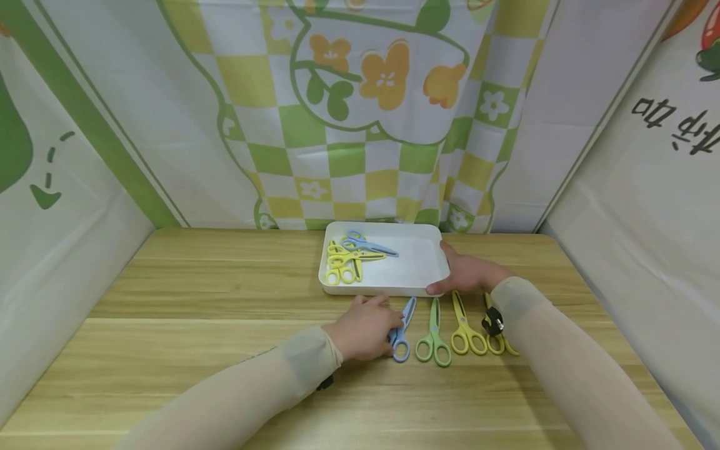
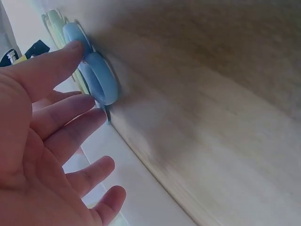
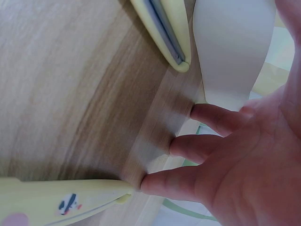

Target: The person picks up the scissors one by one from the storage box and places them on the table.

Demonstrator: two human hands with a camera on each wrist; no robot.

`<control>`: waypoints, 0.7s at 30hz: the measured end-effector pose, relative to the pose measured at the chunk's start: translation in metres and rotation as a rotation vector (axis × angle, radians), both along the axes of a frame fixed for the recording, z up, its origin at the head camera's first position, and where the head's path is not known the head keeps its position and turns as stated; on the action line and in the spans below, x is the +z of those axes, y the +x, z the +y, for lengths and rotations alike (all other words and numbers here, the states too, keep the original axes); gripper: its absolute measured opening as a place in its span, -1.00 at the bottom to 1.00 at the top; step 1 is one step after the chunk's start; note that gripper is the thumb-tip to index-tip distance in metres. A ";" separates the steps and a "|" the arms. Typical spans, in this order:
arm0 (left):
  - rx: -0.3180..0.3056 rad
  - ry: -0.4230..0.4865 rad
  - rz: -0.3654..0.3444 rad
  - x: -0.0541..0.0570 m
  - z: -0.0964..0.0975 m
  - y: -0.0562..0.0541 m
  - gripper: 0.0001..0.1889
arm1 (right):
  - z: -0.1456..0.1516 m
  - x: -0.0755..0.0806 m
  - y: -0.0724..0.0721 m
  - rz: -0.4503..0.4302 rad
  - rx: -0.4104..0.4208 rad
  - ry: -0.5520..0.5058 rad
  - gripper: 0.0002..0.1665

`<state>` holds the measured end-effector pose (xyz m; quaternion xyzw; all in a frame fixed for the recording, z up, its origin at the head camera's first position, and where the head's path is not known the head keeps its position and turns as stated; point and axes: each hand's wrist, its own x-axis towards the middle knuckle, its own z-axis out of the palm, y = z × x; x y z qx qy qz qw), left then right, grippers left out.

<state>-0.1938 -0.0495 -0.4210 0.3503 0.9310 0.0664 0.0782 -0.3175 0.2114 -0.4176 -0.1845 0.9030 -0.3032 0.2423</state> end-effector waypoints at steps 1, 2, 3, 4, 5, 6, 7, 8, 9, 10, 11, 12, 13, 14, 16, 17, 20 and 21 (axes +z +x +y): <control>-0.004 0.005 0.005 0.001 0.000 0.000 -0.59 | 0.000 0.000 0.000 0.002 -0.001 0.004 0.59; -0.009 0.010 0.007 0.001 0.000 0.000 -0.63 | 0.000 0.000 0.000 0.002 -0.001 0.006 0.59; -0.012 0.017 0.010 0.002 0.000 -0.001 -0.67 | 0.000 0.001 0.001 0.000 -0.002 0.003 0.59; -0.015 0.022 0.012 0.003 0.000 -0.001 -0.69 | 0.000 0.001 0.001 0.000 -0.002 0.002 0.59; -0.018 0.027 0.013 0.004 0.000 -0.001 -0.72 | 0.000 0.001 0.001 -0.002 -0.002 0.000 0.59; -0.019 0.032 0.012 0.004 -0.001 -0.002 -0.72 | 0.000 0.001 0.001 -0.003 -0.002 -0.004 0.59; -0.018 0.036 0.008 0.005 -0.002 -0.003 -0.69 | 0.000 0.001 0.001 -0.004 -0.002 -0.006 0.59; -0.017 0.037 0.006 0.007 -0.002 -0.003 -0.67 | 0.000 0.001 0.001 -0.005 -0.002 -0.010 0.59; -0.015 0.036 0.006 0.008 -0.003 -0.003 -0.65 | 0.000 0.001 0.001 -0.004 -0.004 -0.008 0.60; -0.014 0.035 0.000 0.010 -0.004 -0.004 -0.62 | 0.000 0.001 0.001 -0.003 -0.005 -0.006 0.60; -0.012 0.035 -0.003 0.011 -0.005 -0.004 -0.60 | 0.000 0.001 0.001 -0.004 -0.006 -0.007 0.60; -0.007 0.033 0.001 0.012 -0.006 -0.004 -0.57 | 0.000 0.001 0.001 -0.003 -0.007 -0.008 0.60; -0.003 0.031 0.005 0.014 -0.006 -0.005 -0.56 | 0.000 0.001 0.002 -0.003 -0.007 -0.010 0.60; 0.000 0.028 0.015 0.016 -0.007 -0.005 -0.56 | -0.001 0.002 0.002 -0.003 -0.006 -0.012 0.60; 0.012 0.023 0.033 0.020 -0.008 -0.009 -0.52 | -0.002 0.003 0.003 -0.001 -0.005 -0.009 0.59; 0.018 0.015 0.051 0.023 -0.009 -0.011 -0.51 | -0.002 0.004 0.003 0.000 -0.004 -0.009 0.58; 0.048 0.003 0.080 0.034 -0.013 -0.020 -0.47 | -0.003 0.005 0.004 0.001 -0.006 -0.003 0.58; 0.063 -0.001 0.085 0.039 -0.016 -0.023 -0.45 | -0.003 0.005 0.004 -0.002 -0.007 -0.003 0.59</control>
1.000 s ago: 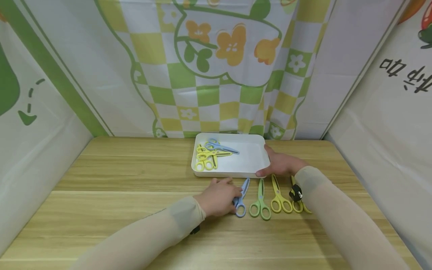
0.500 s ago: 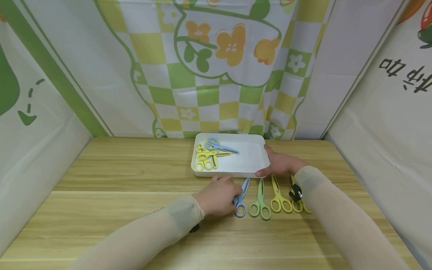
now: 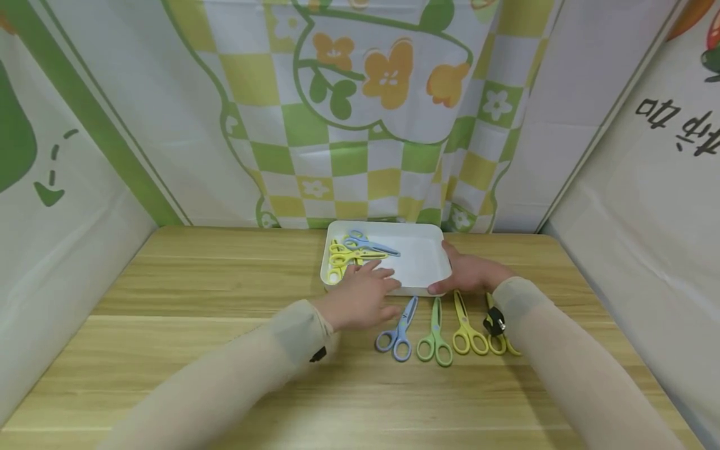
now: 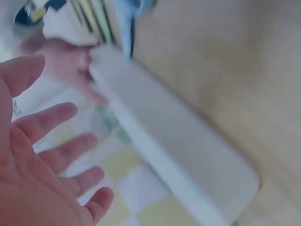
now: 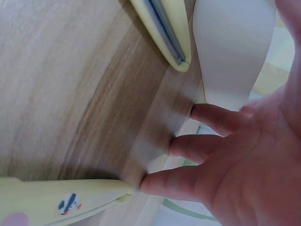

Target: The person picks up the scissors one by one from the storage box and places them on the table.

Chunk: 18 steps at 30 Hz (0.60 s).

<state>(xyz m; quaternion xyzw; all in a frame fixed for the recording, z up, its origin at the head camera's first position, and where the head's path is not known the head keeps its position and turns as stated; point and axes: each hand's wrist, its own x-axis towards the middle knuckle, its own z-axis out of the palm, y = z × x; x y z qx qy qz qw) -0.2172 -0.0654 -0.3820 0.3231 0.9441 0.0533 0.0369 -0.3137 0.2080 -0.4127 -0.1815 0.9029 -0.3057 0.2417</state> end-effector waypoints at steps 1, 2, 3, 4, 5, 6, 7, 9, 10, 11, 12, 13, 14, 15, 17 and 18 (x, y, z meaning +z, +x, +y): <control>0.016 0.000 0.002 0.005 -0.003 -0.004 -0.44 | 0.000 0.000 0.000 -0.002 -0.003 0.000 0.59; 0.034 0.009 0.005 0.009 -0.006 -0.009 -0.44 | 0.001 0.000 0.000 -0.006 -0.005 0.002 0.60; 0.054 0.019 0.001 0.013 -0.010 -0.013 -0.43 | 0.001 0.001 0.000 -0.008 -0.007 0.007 0.60; 0.074 0.027 -0.001 0.017 -0.014 -0.018 -0.42 | 0.001 0.000 0.000 -0.009 -0.008 0.019 0.61; 0.094 0.039 0.000 0.019 -0.019 -0.023 -0.40 | 0.001 0.000 0.000 -0.013 -0.011 0.025 0.61; 0.114 0.050 0.001 0.020 -0.024 -0.029 -0.40 | 0.000 0.000 0.000 -0.014 -0.012 0.033 0.62; 0.134 0.054 0.001 0.020 -0.029 -0.036 -0.39 | 0.000 0.001 0.000 -0.013 -0.014 0.043 0.62; 0.177 0.056 0.000 0.019 -0.040 -0.049 -0.39 | 0.000 0.002 0.000 -0.011 -0.011 0.055 0.63; 0.198 0.053 -0.002 0.017 -0.045 -0.055 -0.40 | -0.001 0.002 0.000 -0.010 -0.009 0.056 0.63; 0.221 0.052 -0.012 0.016 -0.050 -0.061 -0.41 | -0.001 0.002 0.001 -0.010 -0.005 0.053 0.63; 0.243 0.044 -0.019 0.015 -0.054 -0.067 -0.42 | -0.001 0.002 0.001 -0.008 -0.003 0.053 0.63; 0.262 0.033 -0.029 0.013 -0.058 -0.073 -0.43 | -0.001 0.003 0.001 -0.008 -0.003 0.049 0.62; 0.281 0.031 -0.041 0.012 -0.061 -0.079 -0.44 | -0.001 0.003 0.001 -0.008 -0.003 0.046 0.62; 0.299 0.025 -0.054 0.011 -0.064 -0.084 -0.47 | -0.001 0.003 0.001 -0.006 -0.002 0.043 0.62; 0.332 0.007 -0.081 0.010 -0.068 -0.092 -0.51 | 0.000 0.002 0.000 -0.003 -0.001 0.035 0.61; 0.346 -0.010 -0.091 0.008 -0.070 -0.095 -0.52 | -0.001 0.002 0.000 -0.002 -0.001 0.035 0.61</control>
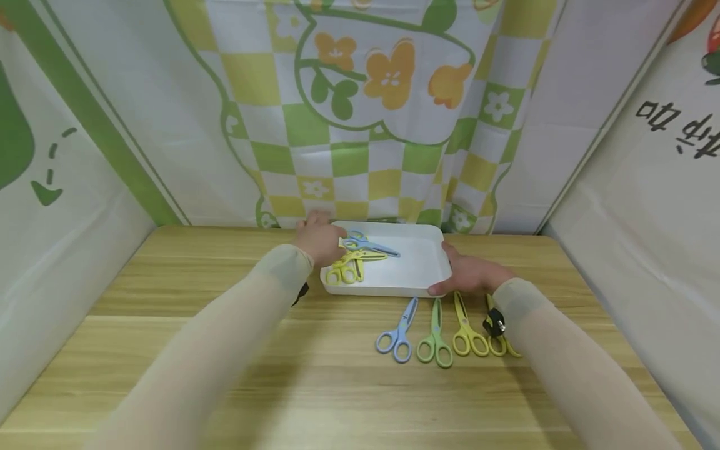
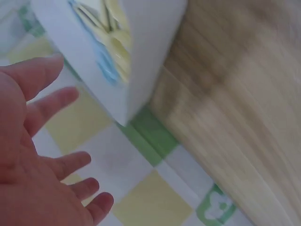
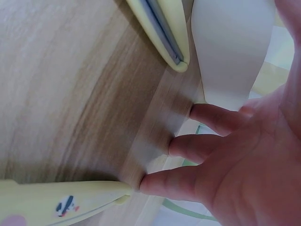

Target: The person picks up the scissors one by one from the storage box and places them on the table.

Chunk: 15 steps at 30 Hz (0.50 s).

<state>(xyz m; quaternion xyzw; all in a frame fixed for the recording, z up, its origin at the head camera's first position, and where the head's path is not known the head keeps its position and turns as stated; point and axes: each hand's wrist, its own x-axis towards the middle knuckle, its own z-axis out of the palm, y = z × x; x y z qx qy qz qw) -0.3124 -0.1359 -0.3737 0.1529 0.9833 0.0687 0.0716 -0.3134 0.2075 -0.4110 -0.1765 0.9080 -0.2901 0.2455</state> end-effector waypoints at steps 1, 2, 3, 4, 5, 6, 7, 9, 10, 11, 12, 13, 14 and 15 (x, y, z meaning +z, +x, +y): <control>0.007 -0.013 -0.018 -0.001 -0.002 -0.003 -0.53 | 0.000 -0.001 0.000 -0.001 0.001 -0.002 0.60; 0.014 -0.029 -0.033 -0.002 -0.003 -0.006 -0.54 | 0.000 -0.001 0.000 0.000 0.002 -0.002 0.60; 0.017 -0.043 -0.047 -0.002 -0.003 -0.008 -0.55 | 0.000 -0.002 -0.001 0.001 0.004 -0.002 0.60; 0.020 -0.049 -0.063 -0.002 -0.004 -0.010 -0.56 | 0.000 -0.002 -0.001 0.000 0.003 -0.002 0.60; 0.022 -0.055 -0.079 -0.002 -0.004 -0.012 -0.57 | 0.000 -0.002 0.000 -0.001 0.002 -0.001 0.61; 0.023 -0.064 -0.093 -0.002 -0.004 -0.013 -0.57 | 0.000 -0.002 0.000 -0.002 0.000 0.000 0.61; 0.026 -0.069 -0.110 -0.001 -0.004 -0.014 -0.58 | 0.000 -0.002 0.000 -0.002 -0.001 0.002 0.61; 0.025 -0.100 -0.137 0.002 -0.003 -0.014 -0.58 | 0.000 -0.002 0.000 -0.001 -0.001 0.003 0.61; 0.024 -0.120 -0.151 0.002 -0.003 -0.014 -0.58 | 0.000 -0.002 0.000 -0.001 0.000 0.002 0.61; 0.020 -0.146 -0.162 0.002 -0.003 -0.014 -0.58 | 0.000 -0.002 0.000 0.000 0.002 0.001 0.61; 0.013 -0.175 -0.169 0.001 -0.002 -0.014 -0.58 | 0.001 -0.002 0.000 0.002 0.005 0.000 0.61; 0.008 -0.193 -0.174 -0.001 -0.001 -0.015 -0.58 | 0.001 -0.002 0.000 0.003 0.006 0.000 0.61; 0.000 -0.211 -0.174 -0.003 0.000 -0.015 -0.59 | 0.001 -0.002 -0.001 0.003 0.006 -0.002 0.60; -0.005 -0.220 -0.172 -0.005 0.001 -0.015 -0.60 | 0.001 -0.002 -0.001 0.004 0.006 -0.004 0.60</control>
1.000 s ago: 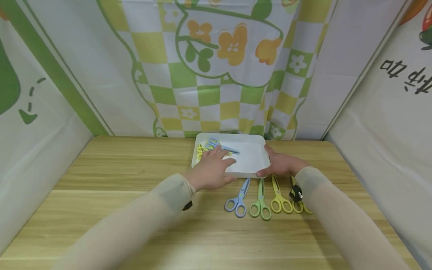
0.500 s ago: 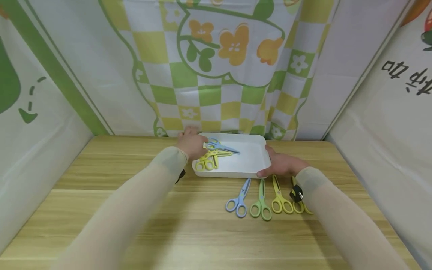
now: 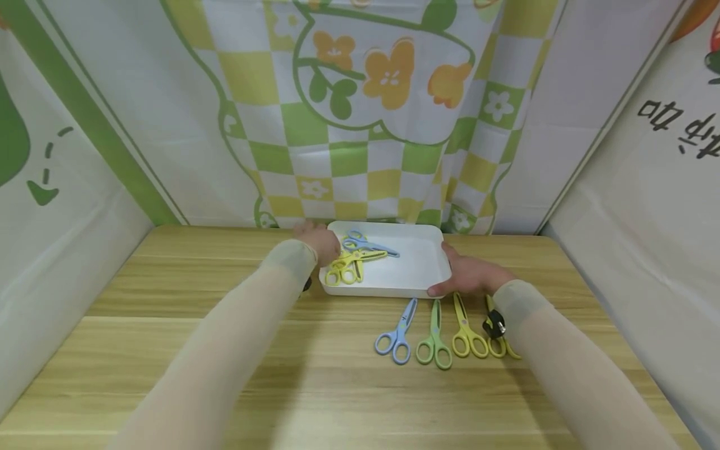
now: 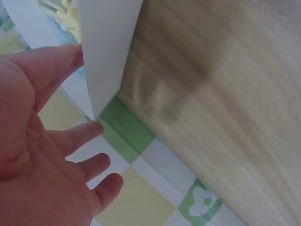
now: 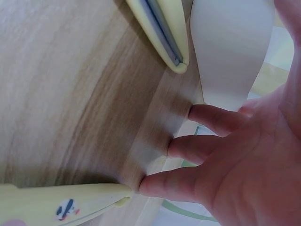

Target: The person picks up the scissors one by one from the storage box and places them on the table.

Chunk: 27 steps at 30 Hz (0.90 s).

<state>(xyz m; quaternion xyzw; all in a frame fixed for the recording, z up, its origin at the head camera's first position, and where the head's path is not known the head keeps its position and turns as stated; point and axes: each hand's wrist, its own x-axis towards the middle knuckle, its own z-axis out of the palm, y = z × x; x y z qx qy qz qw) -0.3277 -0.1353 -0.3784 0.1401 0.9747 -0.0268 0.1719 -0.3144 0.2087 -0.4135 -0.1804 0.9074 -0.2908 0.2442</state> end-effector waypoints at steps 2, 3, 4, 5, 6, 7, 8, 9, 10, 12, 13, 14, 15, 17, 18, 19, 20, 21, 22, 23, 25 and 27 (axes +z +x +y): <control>-0.005 0.002 0.013 -0.005 0.002 -0.001 -0.64 | 0.001 -0.001 0.000 0.000 -0.001 -0.001 0.61; -0.008 0.008 0.022 -0.006 0.003 -0.001 -0.67 | 0.001 -0.001 0.000 -0.001 -0.004 -0.002 0.61; -0.006 0.021 0.032 -0.007 0.004 -0.002 -0.70 | 0.001 -0.001 -0.001 -0.002 -0.006 -0.002 0.61; -0.006 0.023 0.042 -0.008 0.004 -0.002 -0.73 | 0.001 -0.001 -0.001 -0.002 -0.006 -0.004 0.61; -0.005 0.025 0.051 -0.009 0.005 -0.003 -0.76 | 0.001 -0.002 -0.001 -0.001 -0.007 -0.005 0.61; 0.001 0.027 0.057 -0.010 0.005 -0.005 -0.79 | 0.001 -0.001 -0.001 0.000 -0.005 -0.008 0.61; 0.014 0.027 0.059 -0.010 0.005 -0.006 -0.80 | 0.001 -0.001 -0.001 0.001 -0.004 -0.013 0.61; 0.030 0.029 0.061 -0.010 0.005 -0.008 -0.80 | 0.001 -0.001 -0.001 0.003 -0.003 -0.014 0.60; 0.050 0.029 0.059 -0.009 0.005 -0.010 -0.79 | 0.001 -0.002 -0.001 0.006 0.000 -0.015 0.60; 0.106 0.041 0.043 -0.007 0.004 -0.015 -0.75 | 0.001 -0.002 -0.001 0.005 0.002 -0.017 0.60; 0.130 0.045 0.029 -0.006 0.003 -0.017 -0.72 | 0.000 -0.002 -0.001 0.003 0.002 -0.017 0.60; 0.146 0.046 0.016 -0.004 0.002 -0.019 -0.69 | 0.000 -0.002 0.000 0.002 0.001 -0.015 0.60; 0.164 0.051 0.008 -0.003 0.002 -0.022 -0.65 | 0.000 -0.002 0.000 0.000 -0.001 -0.014 0.60; 0.198 0.072 -0.028 0.001 0.000 -0.024 -0.63 | 0.000 -0.002 0.000 -0.001 -0.003 -0.017 0.60; 0.204 0.088 -0.046 0.002 -0.001 -0.024 -0.64 | 0.001 -0.002 0.000 0.000 -0.003 -0.020 0.60; 0.202 0.100 -0.060 0.004 -0.001 -0.024 -0.64 | 0.001 -0.002 0.000 0.002 -0.003 -0.022 0.60; 0.207 0.118 -0.067 0.005 0.000 -0.023 -0.64 | 0.001 -0.002 0.000 0.006 -0.003 -0.022 0.60; 0.222 0.136 -0.073 0.005 0.000 -0.022 -0.64 | 0.001 -0.003 -0.001 0.008 -0.001 -0.025 0.60; 0.217 0.134 -0.080 0.004 0.002 -0.022 -0.63 | 0.002 -0.003 -0.001 0.012 0.002 -0.028 0.59; 0.208 0.129 -0.083 0.002 0.003 -0.022 -0.62 | 0.002 -0.003 -0.001 0.013 0.002 -0.031 0.59; 0.194 0.102 -0.073 -0.001 0.006 -0.022 -0.60 | 0.002 -0.002 0.000 0.017 0.002 -0.030 0.59; 0.178 0.068 -0.070 -0.005 0.009 -0.023 -0.61 | 0.001 -0.002 0.000 0.018 0.004 -0.034 0.58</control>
